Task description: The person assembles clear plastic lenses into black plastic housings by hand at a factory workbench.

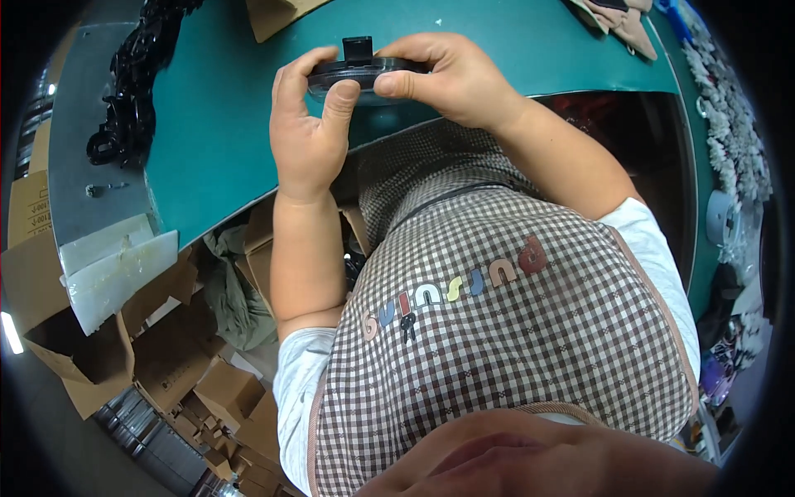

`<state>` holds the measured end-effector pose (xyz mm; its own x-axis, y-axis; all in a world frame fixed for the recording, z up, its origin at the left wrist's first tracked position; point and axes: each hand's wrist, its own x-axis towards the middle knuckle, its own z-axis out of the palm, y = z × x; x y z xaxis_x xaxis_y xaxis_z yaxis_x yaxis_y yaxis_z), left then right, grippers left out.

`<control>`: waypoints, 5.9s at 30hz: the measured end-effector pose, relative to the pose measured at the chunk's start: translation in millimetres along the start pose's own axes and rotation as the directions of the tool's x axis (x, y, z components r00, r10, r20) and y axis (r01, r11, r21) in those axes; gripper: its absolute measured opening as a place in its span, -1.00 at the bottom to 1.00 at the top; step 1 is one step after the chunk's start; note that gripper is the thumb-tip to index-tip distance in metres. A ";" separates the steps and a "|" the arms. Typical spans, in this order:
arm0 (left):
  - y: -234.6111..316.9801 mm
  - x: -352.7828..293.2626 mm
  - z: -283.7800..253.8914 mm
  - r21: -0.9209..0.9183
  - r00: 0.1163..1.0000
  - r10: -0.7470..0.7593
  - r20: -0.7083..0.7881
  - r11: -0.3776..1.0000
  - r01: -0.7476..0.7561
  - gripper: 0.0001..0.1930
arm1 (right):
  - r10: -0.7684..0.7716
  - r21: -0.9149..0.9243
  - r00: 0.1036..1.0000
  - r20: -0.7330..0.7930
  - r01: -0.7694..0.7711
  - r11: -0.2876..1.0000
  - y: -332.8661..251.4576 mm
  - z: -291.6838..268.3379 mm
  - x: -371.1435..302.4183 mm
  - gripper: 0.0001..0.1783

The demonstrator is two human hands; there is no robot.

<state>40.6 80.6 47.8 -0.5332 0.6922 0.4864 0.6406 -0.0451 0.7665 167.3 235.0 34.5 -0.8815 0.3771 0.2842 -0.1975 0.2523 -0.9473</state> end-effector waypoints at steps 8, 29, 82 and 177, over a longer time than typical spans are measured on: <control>-7.2 -17.1 -12.4 -0.168 0.961 -0.260 0.090 0.947 0.272 -0.66 | -0.086 -0.227 0.991 -0.102 0.061 0.972 -1.9 20.3 -5.6 -0.64; -120.7 -333.4 -219.6 0.010 0.216 -0.976 0.024 0.217 0.976 -0.69 | 0.183 0.129 0.979 0.094 -0.194 0.972 34.7 -12.8 30.5 -0.63; -115.8 74.3 -140.4 0.631 0.991 -0.072 -0.116 0.765 0.129 -0.69 | 0.098 -0.448 0.995 -0.002 -0.088 0.890 58.8 -3.5 49.1 -0.76; 22.8 -18.8 24.8 -0.055 0.975 0.184 0.128 0.982 -0.178 -0.36 | -0.057 -0.179 0.919 0.390 0.137 0.974 -21.2 -42.5 -50.3 -0.35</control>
<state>78.9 84.5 45.8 -0.3310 0.7586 0.5613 0.6942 -0.2071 0.6893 234.1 248.6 46.6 -0.9660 -0.0151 0.2579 -0.2361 0.4572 -0.8575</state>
